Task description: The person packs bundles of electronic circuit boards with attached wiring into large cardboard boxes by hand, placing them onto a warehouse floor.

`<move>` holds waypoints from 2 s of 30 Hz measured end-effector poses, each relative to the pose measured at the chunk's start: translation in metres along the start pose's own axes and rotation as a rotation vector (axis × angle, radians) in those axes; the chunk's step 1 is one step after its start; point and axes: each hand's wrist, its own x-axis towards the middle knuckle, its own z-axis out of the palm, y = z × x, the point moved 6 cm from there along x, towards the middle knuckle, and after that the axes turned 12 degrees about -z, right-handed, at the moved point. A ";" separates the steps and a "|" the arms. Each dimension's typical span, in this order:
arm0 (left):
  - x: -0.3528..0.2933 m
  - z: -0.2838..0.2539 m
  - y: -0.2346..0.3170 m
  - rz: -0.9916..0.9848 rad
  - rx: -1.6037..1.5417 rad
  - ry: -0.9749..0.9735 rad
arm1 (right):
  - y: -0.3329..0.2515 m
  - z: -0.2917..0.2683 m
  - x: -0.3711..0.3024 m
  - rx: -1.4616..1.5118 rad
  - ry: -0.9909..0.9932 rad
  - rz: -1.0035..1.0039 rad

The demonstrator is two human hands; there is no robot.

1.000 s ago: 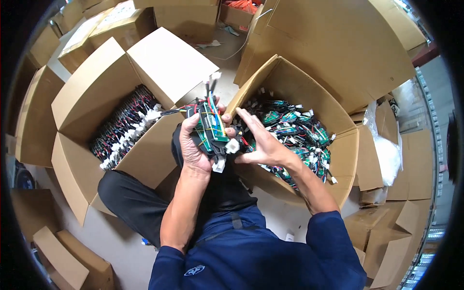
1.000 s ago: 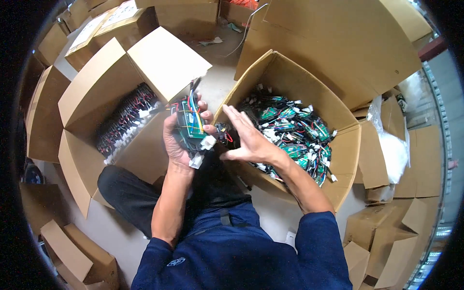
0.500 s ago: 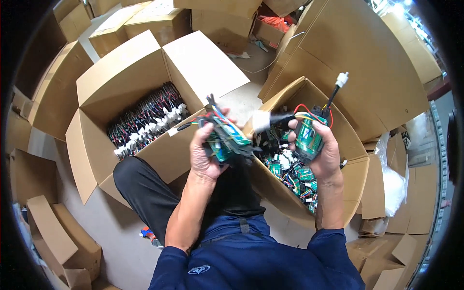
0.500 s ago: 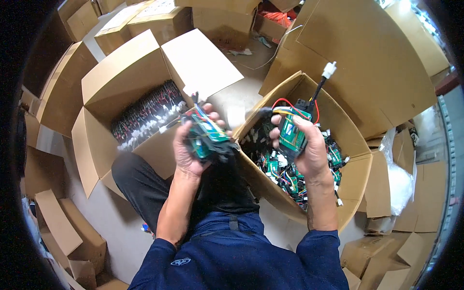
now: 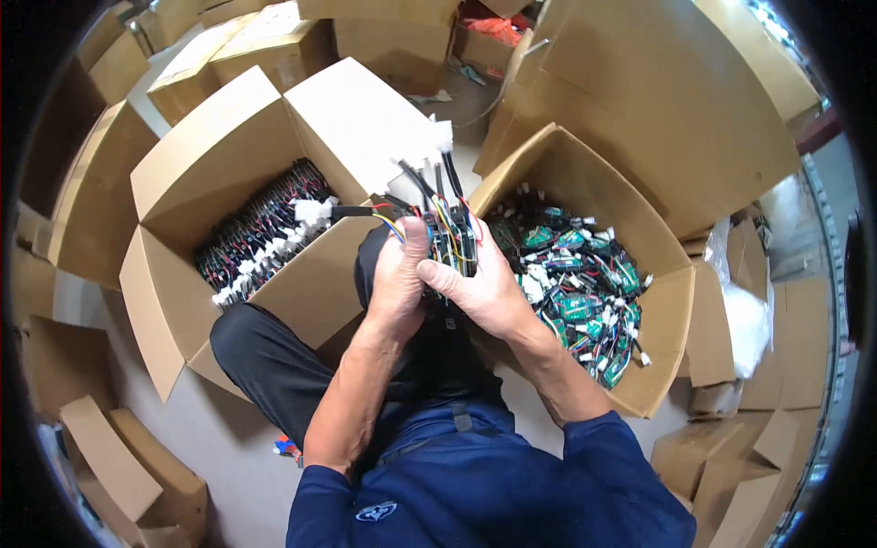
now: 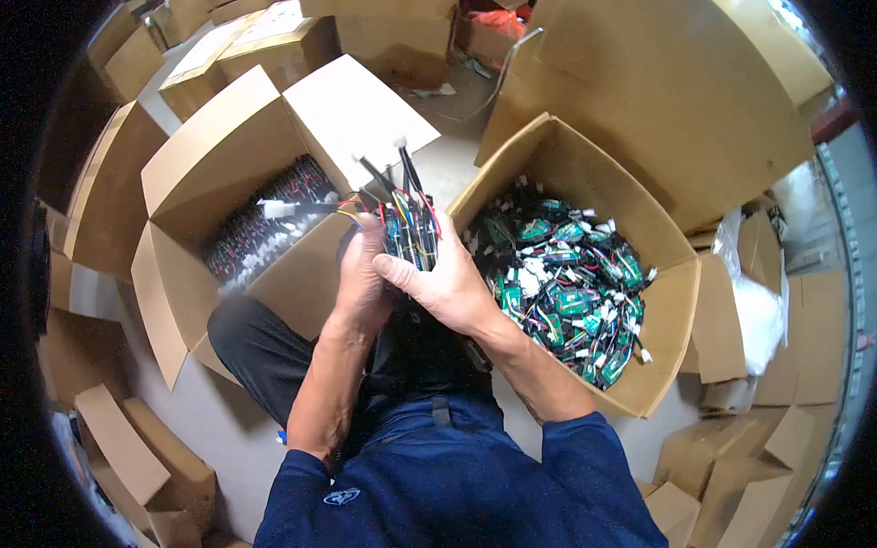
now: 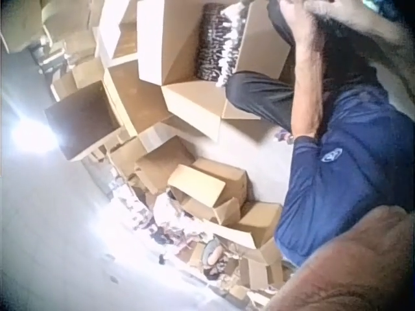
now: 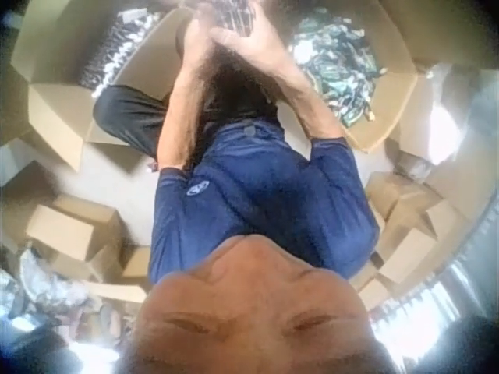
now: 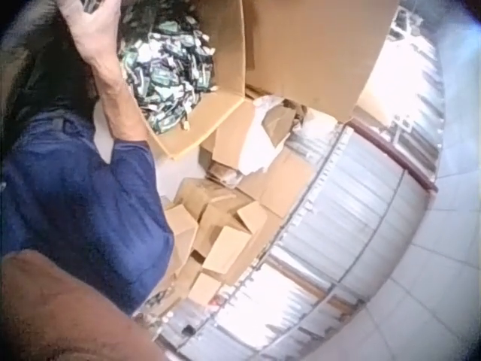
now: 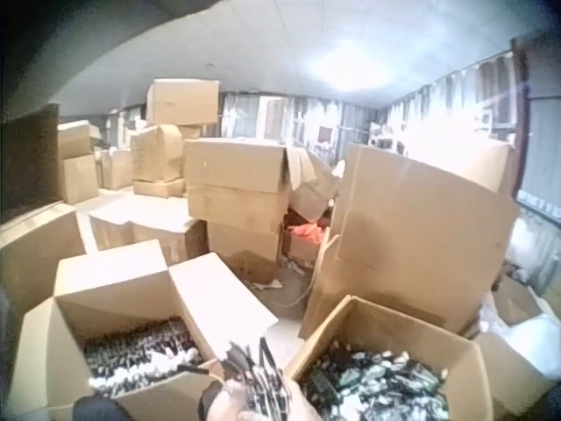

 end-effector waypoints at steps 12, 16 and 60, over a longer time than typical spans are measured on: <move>-0.020 0.028 -0.024 0.046 -0.112 -0.399 | -0.030 -0.009 -0.050 -0.409 0.074 -0.430; -0.021 -0.010 -0.060 -0.132 -0.286 0.380 | -0.011 -0.045 -0.050 -0.838 -0.271 -0.096; -0.021 0.013 -0.090 -0.624 -1.335 -0.628 | -0.127 -0.133 0.007 -0.231 -0.355 -0.138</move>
